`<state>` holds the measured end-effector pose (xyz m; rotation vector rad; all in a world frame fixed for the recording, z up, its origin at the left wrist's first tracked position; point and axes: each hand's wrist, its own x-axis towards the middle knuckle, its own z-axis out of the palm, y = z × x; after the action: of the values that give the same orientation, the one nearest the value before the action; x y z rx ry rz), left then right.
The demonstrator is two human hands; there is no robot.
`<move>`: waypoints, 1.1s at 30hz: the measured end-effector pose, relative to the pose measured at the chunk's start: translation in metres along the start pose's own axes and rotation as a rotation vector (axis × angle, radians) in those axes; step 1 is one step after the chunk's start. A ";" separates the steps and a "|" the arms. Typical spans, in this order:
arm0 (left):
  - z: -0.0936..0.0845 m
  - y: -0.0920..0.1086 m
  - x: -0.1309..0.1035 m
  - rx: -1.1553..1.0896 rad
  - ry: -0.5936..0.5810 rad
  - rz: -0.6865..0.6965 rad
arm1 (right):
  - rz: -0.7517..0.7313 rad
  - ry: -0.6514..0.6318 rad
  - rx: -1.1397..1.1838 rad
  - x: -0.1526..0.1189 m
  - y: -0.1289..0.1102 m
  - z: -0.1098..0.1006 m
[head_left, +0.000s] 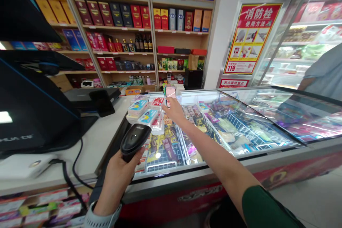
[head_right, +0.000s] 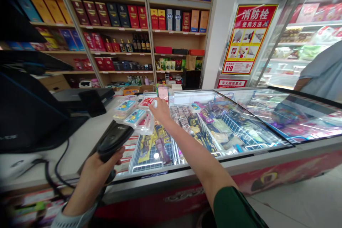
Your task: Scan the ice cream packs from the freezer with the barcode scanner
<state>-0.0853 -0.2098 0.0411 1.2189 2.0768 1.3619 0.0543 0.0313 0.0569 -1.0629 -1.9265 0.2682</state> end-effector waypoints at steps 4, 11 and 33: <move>-0.004 -0.002 0.000 0.007 -0.024 -0.020 | -0.062 -0.038 -0.057 0.010 -0.008 0.016; -0.010 -0.001 -0.005 -0.006 0.006 0.024 | -0.122 -0.211 -0.118 0.022 0.000 0.018; -0.003 -0.006 -0.005 -0.055 -0.044 -0.029 | 0.106 0.166 0.195 0.009 -0.006 0.011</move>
<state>-0.0876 -0.2169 0.0363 1.1812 2.0056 1.3582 0.0400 0.0368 0.0592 -1.0254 -1.6630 0.4065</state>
